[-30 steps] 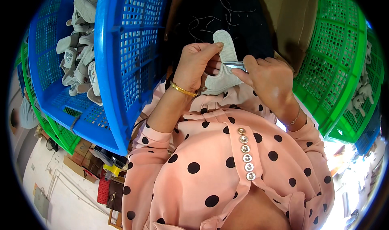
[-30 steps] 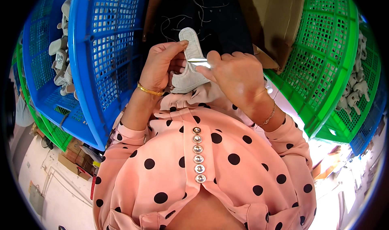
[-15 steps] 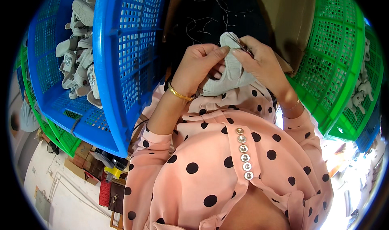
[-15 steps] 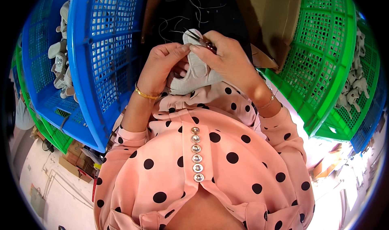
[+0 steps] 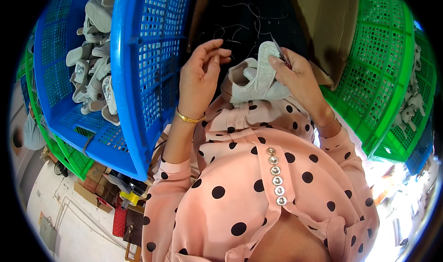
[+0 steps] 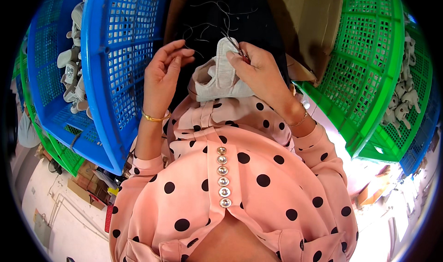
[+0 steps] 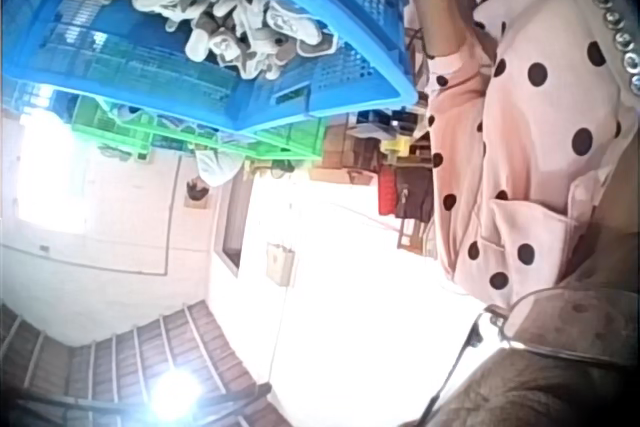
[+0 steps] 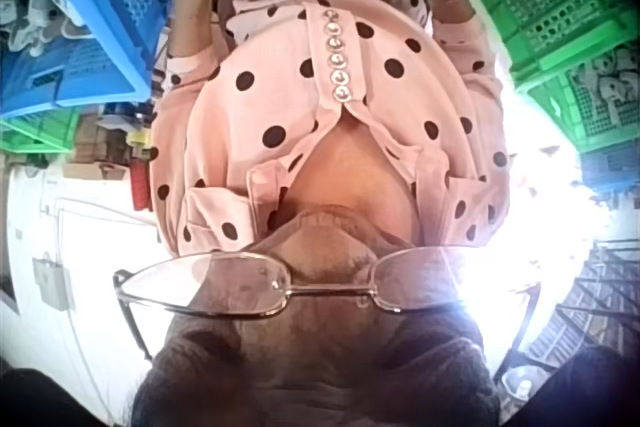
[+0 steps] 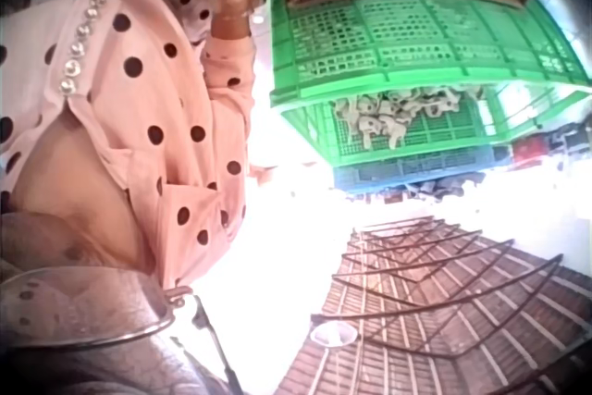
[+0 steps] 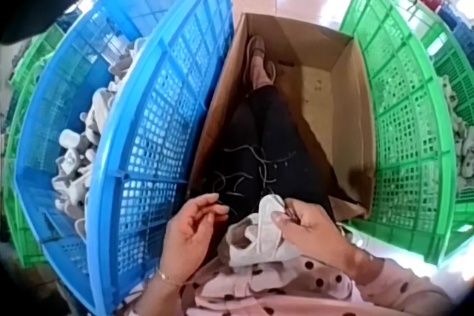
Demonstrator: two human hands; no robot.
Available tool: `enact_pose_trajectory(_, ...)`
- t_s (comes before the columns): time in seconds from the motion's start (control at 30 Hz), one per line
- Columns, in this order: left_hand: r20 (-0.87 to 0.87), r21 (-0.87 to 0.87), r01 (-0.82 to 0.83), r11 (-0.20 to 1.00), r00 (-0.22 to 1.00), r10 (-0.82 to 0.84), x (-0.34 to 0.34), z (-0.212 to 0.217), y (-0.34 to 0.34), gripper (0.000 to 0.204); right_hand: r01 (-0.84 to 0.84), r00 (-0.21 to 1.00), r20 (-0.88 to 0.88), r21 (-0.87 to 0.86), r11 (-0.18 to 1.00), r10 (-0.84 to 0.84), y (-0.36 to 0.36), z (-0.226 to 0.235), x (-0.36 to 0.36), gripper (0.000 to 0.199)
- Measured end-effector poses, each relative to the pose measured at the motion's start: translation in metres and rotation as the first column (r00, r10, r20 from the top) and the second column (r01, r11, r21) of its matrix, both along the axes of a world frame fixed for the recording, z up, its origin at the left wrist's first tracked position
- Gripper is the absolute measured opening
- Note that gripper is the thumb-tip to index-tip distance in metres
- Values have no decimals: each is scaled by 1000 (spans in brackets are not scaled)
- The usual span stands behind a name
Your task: The person sits on the floor and uses a pair of scissors to trim loose threads and excess fabric from the edges of white slippers. They handle the slippers one by one from a blue basket, cutting small bits of material and placing the finished items into a cardboard box.
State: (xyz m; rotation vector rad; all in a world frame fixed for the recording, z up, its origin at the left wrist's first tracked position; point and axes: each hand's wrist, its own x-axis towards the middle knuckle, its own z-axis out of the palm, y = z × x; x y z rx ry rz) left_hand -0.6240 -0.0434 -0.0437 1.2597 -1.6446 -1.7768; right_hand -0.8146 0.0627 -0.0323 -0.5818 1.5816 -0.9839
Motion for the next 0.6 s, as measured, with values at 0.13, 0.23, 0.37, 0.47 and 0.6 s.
enact_pose_trajectory(0.13,75,-56,288,956,956,-283,-4,17,6,40,-5,1000,-18,-14,1000,5,-3,6,3,27)
enact_pose_trajectory(0.23,160,-171,309,936,946,-283,-18,21,19,31,-37,995,-93,-13,999,36,-1,7,1,27)
enact_pose_trajectory(0.37,76,-137,152,979,987,-143,-23,12,27,22,-37,972,-234,-47,998,26,-4,17,2,27)
enact_pose_trajectory(0.47,16,-541,120,832,991,-133,-34,23,24,14,-106,860,-510,-139,985,21,-16,41,4,31)
enact_pose_trajectory(0.6,15,-708,149,691,981,-195,-37,41,15,15,-136,644,-759,-234,963,-93,-32,64,11,28)
